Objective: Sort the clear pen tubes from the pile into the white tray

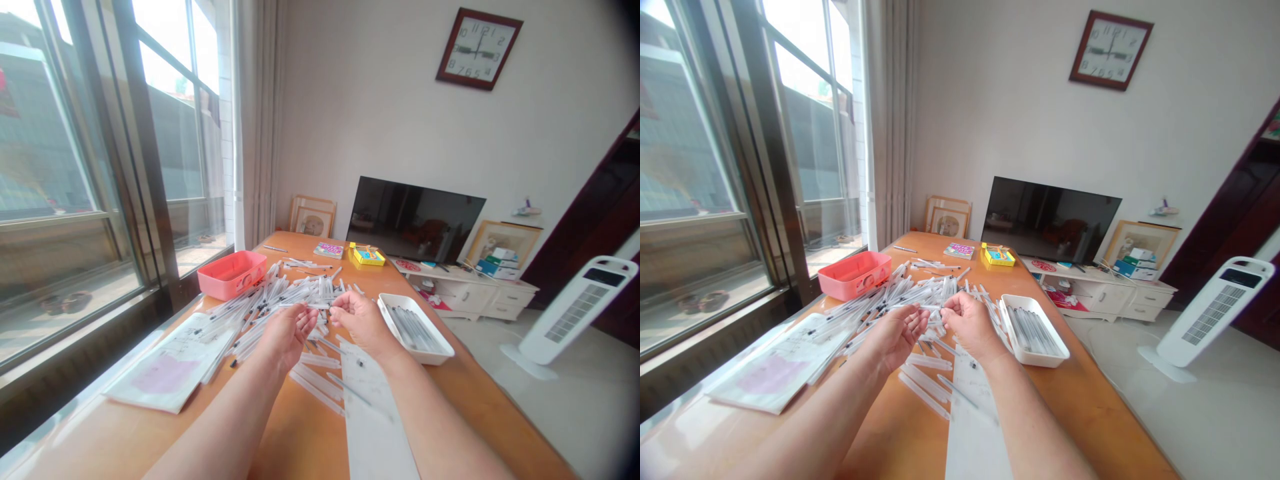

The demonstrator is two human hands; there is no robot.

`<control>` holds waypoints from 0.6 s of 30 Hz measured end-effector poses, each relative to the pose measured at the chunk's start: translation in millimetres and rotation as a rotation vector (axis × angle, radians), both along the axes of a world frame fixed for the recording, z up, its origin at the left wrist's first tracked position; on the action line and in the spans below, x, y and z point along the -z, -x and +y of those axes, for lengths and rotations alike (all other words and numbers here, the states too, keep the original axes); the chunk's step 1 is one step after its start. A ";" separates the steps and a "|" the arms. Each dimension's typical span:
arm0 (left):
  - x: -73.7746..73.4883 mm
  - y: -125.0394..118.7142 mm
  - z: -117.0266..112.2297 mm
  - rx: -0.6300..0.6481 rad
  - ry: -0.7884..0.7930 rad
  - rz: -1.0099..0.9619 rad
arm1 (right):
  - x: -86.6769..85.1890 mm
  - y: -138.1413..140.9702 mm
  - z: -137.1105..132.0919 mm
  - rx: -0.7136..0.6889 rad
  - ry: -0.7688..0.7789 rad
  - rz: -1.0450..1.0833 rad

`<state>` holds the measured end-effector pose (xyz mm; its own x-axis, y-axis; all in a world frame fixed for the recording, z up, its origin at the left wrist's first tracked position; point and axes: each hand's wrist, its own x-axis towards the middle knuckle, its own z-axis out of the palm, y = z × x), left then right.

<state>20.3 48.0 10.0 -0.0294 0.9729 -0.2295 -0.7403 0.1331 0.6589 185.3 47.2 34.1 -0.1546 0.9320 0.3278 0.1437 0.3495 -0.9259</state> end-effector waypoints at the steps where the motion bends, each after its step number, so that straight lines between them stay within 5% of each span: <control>1: -0.2 -0.2 -0.2 0.000 -0.001 0.008 | 0.4 -0.1 0.1 -0.004 -0.002 -0.002; 18: 2.1 -1.3 -1.2 0.002 -0.045 0.061 | 0.0 -1.2 0.7 -0.002 0.024 -0.035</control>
